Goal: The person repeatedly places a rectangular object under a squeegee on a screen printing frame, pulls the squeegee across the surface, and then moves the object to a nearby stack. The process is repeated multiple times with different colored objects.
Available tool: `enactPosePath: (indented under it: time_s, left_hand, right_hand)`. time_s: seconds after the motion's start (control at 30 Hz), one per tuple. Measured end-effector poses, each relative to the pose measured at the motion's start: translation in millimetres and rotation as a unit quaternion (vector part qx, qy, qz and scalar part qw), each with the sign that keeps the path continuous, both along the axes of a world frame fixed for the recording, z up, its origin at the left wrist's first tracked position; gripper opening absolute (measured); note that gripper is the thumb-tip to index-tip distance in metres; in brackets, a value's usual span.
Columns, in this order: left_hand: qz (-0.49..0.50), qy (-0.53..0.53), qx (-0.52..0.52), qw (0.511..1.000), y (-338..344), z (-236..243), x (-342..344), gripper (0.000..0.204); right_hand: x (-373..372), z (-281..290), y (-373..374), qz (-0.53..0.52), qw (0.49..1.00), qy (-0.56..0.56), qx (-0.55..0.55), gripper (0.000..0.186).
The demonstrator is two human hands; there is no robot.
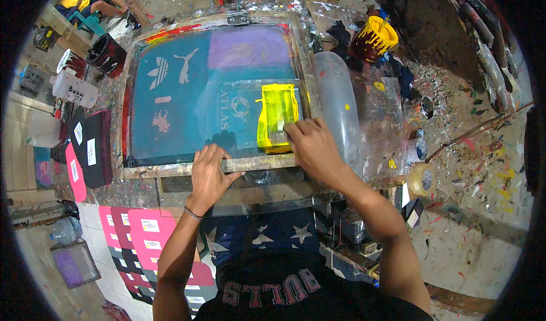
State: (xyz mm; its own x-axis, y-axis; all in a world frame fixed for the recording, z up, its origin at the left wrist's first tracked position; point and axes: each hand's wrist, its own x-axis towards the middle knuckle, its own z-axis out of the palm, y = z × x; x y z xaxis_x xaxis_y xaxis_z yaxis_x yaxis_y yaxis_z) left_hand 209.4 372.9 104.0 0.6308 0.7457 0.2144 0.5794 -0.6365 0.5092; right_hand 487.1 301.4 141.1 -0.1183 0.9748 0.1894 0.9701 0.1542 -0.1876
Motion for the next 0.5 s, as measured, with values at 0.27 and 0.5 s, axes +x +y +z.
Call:
enactPosePath:
  time_s: [0.27, 0.5]
  left_hand:
    - [0.003, 0.003, 0.008, 1.000, 2, 1, -1, 0.049]
    - [0.005, 0.007, 0.000, 1.000, 0, -5, -1, 0.049]
  right_hand:
    - [34, 15, 95, -0.031, 0.998, 0.041, -0.039, 0.015]
    - [15, -11, 51, 0.012, 0.998, 0.034, 0.048, 0.017]
